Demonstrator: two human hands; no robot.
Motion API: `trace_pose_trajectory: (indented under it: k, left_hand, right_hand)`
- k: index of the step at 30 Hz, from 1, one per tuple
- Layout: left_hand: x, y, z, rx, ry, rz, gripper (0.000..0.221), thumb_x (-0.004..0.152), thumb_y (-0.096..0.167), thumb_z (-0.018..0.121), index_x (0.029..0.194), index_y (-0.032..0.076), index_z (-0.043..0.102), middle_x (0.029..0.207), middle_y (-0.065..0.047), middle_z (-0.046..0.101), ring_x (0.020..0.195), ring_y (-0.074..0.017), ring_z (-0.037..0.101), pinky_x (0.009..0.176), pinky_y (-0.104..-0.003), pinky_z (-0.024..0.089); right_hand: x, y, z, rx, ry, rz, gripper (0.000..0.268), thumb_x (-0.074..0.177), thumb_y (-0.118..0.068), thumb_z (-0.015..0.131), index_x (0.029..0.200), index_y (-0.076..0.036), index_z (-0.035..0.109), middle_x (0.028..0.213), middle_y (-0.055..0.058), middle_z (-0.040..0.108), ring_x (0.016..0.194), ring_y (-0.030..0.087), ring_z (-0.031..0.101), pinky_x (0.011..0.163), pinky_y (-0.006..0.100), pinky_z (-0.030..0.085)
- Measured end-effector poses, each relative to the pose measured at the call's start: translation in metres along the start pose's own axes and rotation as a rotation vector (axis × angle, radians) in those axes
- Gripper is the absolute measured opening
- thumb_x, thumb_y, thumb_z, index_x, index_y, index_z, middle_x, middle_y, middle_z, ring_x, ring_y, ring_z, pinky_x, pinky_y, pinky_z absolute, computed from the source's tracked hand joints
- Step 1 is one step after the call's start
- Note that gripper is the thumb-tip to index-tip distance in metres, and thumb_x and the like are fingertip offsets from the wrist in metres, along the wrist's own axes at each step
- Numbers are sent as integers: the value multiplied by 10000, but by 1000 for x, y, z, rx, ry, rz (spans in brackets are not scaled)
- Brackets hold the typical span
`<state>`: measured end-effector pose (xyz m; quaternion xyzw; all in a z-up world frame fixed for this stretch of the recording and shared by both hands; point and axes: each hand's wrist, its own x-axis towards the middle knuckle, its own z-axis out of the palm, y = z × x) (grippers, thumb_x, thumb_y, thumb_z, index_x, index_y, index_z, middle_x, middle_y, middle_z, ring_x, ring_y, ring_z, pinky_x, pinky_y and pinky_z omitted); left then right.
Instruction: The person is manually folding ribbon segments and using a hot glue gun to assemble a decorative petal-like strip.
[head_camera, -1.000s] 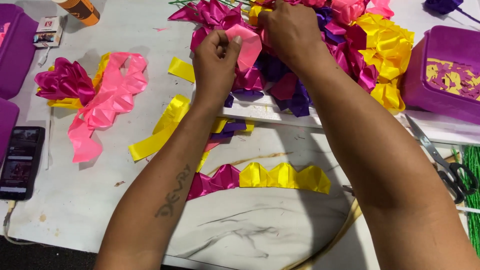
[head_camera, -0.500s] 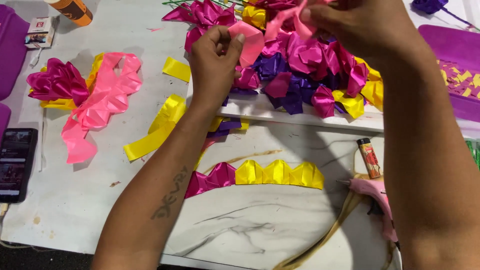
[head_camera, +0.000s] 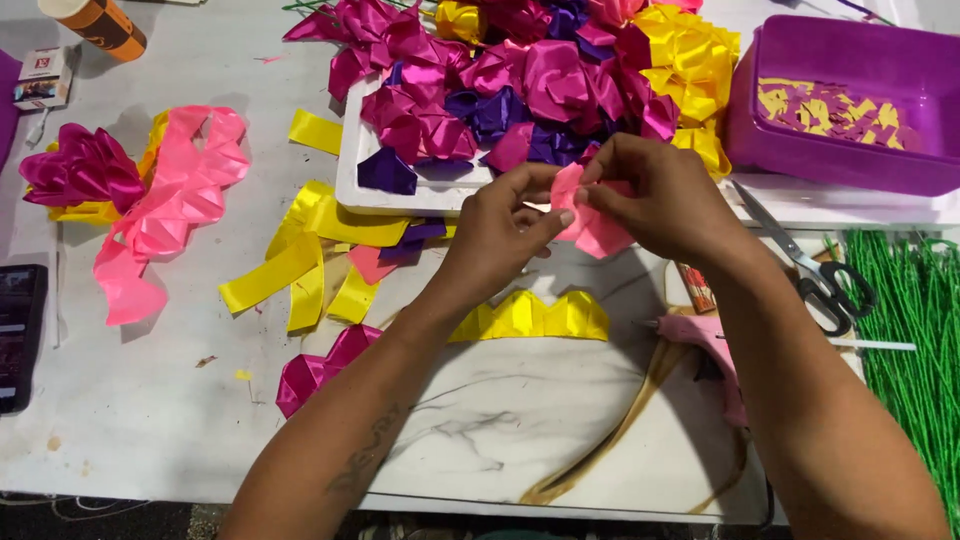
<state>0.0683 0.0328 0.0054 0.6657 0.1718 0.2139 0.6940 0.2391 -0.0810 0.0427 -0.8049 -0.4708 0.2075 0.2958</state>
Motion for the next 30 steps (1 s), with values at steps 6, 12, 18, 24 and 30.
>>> trace_pose_trajectory:
  k: [6, 12, 18, 24, 30]
  left_hand:
    - [7, -42, 7, 256, -58, 36, 481, 904, 0, 612, 1379, 69, 585, 839, -121, 710, 618, -179, 709, 562, -305, 626]
    - [-13, -15, 14, 697, -67, 147, 523, 934, 83, 528, 1456, 69, 499, 869, -235, 752, 880, -449, 744, 797, -567, 590]
    - [-38, -6, 13, 1059, 33, 370, 340, 951, 156, 688, 1272, 76, 613, 980, -151, 711, 914, -330, 715, 723, -393, 595]
    - [-68, -12, 27, 1206, -273, 389, 348, 891, 278, 736, 1205, 142, 669, 1076, -103, 632, 1038, -322, 585, 782, -427, 514]
    - [-67, -16, 30, 1249, -331, 263, 321, 916, 271, 730, 1204, 131, 701, 1092, -143, 650, 1009, -318, 593, 779, -428, 488]
  right_hand:
    - [-24, 7, 8, -68, -1, 53, 174, 903, -160, 753, 1066, -101, 737, 1049, 150, 781, 1085, 421, 710, 920, 505, 539]
    - [-33, 27, 18, -130, 17, -117, 199, 893, -45, 734, 1088, -80, 719, 1025, 201, 766, 1029, 465, 712, 895, 529, 557]
    - [-36, 29, 18, -133, -52, -181, 202, 930, 25, 670, 1069, -104, 741, 989, 176, 768, 986, 421, 734, 875, 482, 584]
    - [-50, 5, 8, -61, -41, -166, 322, 884, 96, 709, 1167, -56, 730, 1114, 250, 731, 1091, 460, 704, 934, 514, 572]
    - [-62, 16, -6, -123, 127, -223, 385, 809, 61, 810, 1176, -22, 727, 1047, 234, 695, 924, 421, 700, 810, 499, 567]
